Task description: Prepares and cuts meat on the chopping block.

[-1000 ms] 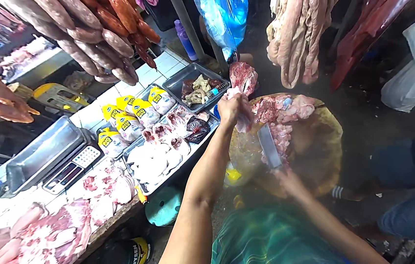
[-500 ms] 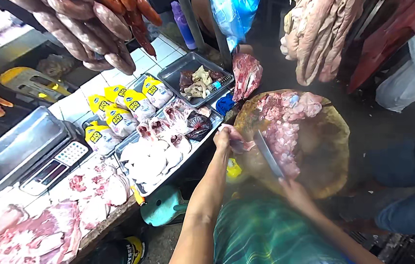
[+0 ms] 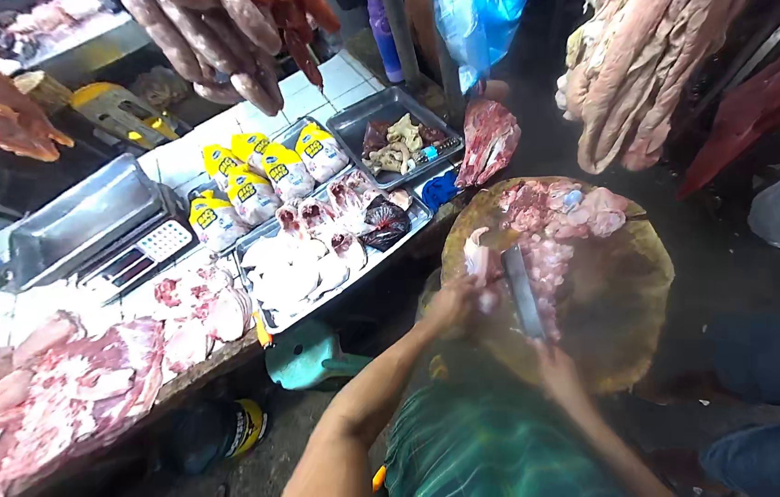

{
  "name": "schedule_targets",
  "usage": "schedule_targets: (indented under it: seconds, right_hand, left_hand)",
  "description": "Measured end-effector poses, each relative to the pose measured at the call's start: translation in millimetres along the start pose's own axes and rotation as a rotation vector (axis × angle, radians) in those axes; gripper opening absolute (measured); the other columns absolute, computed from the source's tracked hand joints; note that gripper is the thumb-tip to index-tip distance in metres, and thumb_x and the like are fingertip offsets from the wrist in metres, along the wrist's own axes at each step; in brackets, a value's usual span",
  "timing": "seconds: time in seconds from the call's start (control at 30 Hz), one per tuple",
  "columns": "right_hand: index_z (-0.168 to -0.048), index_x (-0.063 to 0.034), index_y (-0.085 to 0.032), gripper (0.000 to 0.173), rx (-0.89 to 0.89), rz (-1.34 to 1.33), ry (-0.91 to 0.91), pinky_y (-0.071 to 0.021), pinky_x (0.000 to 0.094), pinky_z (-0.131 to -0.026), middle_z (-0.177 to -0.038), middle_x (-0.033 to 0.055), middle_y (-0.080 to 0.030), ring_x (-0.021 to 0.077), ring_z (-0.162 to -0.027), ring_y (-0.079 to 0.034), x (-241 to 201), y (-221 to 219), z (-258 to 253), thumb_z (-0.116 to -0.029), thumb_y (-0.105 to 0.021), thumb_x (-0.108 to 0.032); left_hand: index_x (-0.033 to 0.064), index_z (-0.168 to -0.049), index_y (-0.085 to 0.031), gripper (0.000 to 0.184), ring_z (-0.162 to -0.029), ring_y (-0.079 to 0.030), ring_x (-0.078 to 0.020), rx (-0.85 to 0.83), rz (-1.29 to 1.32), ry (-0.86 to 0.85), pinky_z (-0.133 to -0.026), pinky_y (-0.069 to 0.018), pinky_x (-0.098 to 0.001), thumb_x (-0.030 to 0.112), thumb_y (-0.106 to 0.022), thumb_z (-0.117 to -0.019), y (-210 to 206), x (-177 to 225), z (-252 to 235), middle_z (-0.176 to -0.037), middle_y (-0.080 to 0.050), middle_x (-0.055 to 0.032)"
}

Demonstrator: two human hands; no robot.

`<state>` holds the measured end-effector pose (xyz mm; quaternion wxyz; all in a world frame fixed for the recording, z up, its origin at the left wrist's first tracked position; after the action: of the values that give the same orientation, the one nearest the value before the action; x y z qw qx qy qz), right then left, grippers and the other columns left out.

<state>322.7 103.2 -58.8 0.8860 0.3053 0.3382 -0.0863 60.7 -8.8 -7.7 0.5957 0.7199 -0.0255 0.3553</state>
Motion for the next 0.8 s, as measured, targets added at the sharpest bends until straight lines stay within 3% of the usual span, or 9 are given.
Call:
schedule_targets:
  seconds: [0.07,0.17,0.27,0.33,0.4,0.47,0.57,0.7,0.8]
  right_hand:
    - [-0.115,-0.0046,-0.066,0.063,-0.038,-0.025,-0.008,-0.0571,0.0479,-0.058,-0.078,0.0131,-0.064,0.0261,-0.059,-0.063,-2,1,-1,-0.1077,-0.035,-0.06]
    - [-0.115,-0.0047,-0.065,0.064,-0.064,-0.004,-0.009,-0.0558,0.0446,-0.054,-0.075,0.0112,-0.062,0.0238,-0.055,-0.061,-3,2,2,-0.1091,-0.03,-0.058]
    - [-0.113,-0.0037,-0.065,0.067,-0.001,0.091,0.072,-0.0573,0.0508,-0.06,-0.077,0.0137,-0.065,0.0282,-0.061,-0.064,-11,9,9,-0.1089,-0.027,-0.059]
    - [-0.113,-0.0047,-0.065,0.066,0.053,0.143,0.1,-0.0572,0.0538,-0.066,-0.08,0.0145,-0.066,0.0305,-0.068,-0.067,-15,13,13,-0.1082,-0.028,-0.06]
    - [-0.115,-0.0055,-0.066,0.065,0.051,0.147,0.087,-0.0576,0.054,-0.068,-0.083,0.0144,-0.067,0.0304,-0.07,-0.067,-18,11,14,-0.1082,-0.029,-0.059]
    - [-0.117,-0.0056,-0.065,0.065,0.029,0.114,0.07,-0.058,0.052,-0.066,-0.081,0.0136,-0.067,0.0292,-0.066,-0.066,-21,5,11,-0.1085,-0.03,-0.059]
    - [-0.114,-0.0069,-0.066,0.063,0.042,0.065,0.054,-0.0567,0.048,-0.058,-0.074,0.0112,-0.064,0.0262,-0.058,-0.063,-19,3,11,-0.1081,-0.032,-0.06]
    - [-0.112,-0.0069,-0.067,0.063,0.136,0.061,0.119,-0.0566,0.0505,-0.061,-0.073,0.0108,-0.064,0.0265,-0.061,-0.064,-21,5,13,-0.108,-0.033,-0.059]
    - [-0.118,-0.008,-0.067,0.059,0.214,0.103,0.221,-0.0562,0.052,-0.066,-0.075,0.0104,-0.065,0.0266,-0.065,-0.065,-34,9,18,-0.1092,-0.033,-0.055]
  left_hand:
    - [0.0042,-0.127,-0.068,0.029,-0.126,-0.062,-0.0237,0.179,0.225,0.371,-0.109,-0.0503,-0.0458,0.009,-0.056,-0.1008,2,-28,17,-0.132,-0.066,-0.0122]
    - [0.0051,-0.132,-0.062,0.036,-0.11,-0.068,-0.0337,0.268,0.459,0.768,-0.096,-0.0544,-0.0567,0.025,-0.051,-0.1052,-3,-49,26,-0.118,-0.07,-0.0191]
    - [0.0093,-0.13,-0.066,0.042,-0.111,-0.068,-0.0342,0.238,0.395,0.768,-0.095,-0.0541,-0.0596,0.039,-0.057,-0.102,-2,-39,18,-0.12,-0.07,-0.0177]
    - [0.0099,-0.14,-0.06,0.06,-0.119,-0.063,-0.0371,0.235,0.24,0.706,-0.098,-0.0533,-0.0603,0.05,-0.064,-0.0953,6,-25,2,-0.136,-0.06,-0.0202]
    - [0.01,-0.145,-0.054,0.071,-0.123,-0.061,-0.039,0.183,0.111,0.661,-0.099,-0.0531,-0.0604,0.053,-0.07,-0.0908,4,-16,-15,-0.142,-0.055,-0.0221]
    - [0.01,-0.143,-0.056,0.063,-0.116,-0.065,-0.0404,0.114,0.103,0.683,-0.095,-0.0538,-0.0632,0.045,-0.069,-0.0918,1,-23,-31,-0.131,-0.063,-0.0226]
    - [0.0095,-0.126,-0.068,0.044,-0.108,-0.069,-0.0381,0.043,0.286,0.703,-0.092,-0.0543,-0.0648,0.042,-0.062,-0.0972,2,-41,-37,-0.113,-0.072,-0.0203]
    - [0.0141,-0.12,-0.075,0.031,-0.104,-0.071,-0.0278,-0.022,0.453,0.517,-0.094,-0.0557,-0.0563,0.033,-0.059,-0.1011,4,-39,-23,-0.111,-0.075,-0.0126]
    - [0.0128,-0.124,-0.071,0.028,-0.1,-0.072,-0.0267,0.052,0.57,0.573,-0.089,-0.0585,-0.0534,0.025,-0.062,-0.0998,-9,-63,-7,-0.113,-0.073,-0.0125]
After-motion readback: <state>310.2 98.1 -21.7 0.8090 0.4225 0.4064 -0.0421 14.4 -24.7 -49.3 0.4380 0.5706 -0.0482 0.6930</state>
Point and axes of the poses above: each hand's wrist, its own z-axis away from the middle knuckle, its own y-axis out of the back of the hand, x = y × z, the point moved 9 cm from there along -z, towards the middle knuckle
